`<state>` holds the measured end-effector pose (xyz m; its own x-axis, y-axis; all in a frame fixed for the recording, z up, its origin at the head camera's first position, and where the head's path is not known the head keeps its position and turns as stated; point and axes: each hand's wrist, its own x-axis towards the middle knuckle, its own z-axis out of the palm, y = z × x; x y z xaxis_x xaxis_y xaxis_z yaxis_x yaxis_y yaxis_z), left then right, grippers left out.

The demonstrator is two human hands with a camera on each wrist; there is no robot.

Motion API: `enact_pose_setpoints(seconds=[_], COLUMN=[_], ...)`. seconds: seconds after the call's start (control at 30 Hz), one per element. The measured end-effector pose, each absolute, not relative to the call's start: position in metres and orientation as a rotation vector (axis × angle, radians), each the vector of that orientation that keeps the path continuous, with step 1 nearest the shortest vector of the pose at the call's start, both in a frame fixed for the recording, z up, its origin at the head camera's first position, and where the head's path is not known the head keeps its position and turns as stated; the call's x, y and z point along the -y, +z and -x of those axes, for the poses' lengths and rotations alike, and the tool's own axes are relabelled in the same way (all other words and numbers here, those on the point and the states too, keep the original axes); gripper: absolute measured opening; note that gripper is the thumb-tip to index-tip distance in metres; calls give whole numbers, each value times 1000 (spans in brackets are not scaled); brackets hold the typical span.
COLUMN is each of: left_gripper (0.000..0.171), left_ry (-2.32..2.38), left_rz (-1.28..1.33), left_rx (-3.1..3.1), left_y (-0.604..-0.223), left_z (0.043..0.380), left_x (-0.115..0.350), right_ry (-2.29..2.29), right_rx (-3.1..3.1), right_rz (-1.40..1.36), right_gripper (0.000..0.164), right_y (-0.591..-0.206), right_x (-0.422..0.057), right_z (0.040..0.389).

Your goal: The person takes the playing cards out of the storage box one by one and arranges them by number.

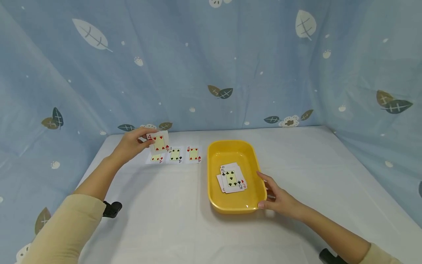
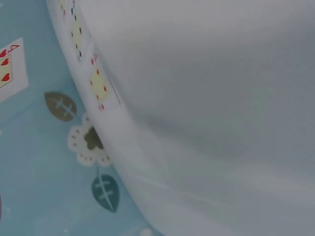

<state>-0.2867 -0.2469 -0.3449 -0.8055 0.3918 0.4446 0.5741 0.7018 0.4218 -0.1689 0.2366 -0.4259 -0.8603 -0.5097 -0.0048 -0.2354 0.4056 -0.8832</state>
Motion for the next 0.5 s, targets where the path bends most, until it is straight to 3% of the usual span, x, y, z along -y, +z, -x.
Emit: enact_pose_setpoints(seconds=[0.5], left_gripper=[37], left_ry=[-742], left_rz=[570], left_rx=[2806], left_y=[-349], left_z=[286], left_x=[295], right_ry=[-1453], right_rx=[-2377], right_rz=[680], right_gripper=[88], right_y=[-427], right_x=[-237], right_z=[169])
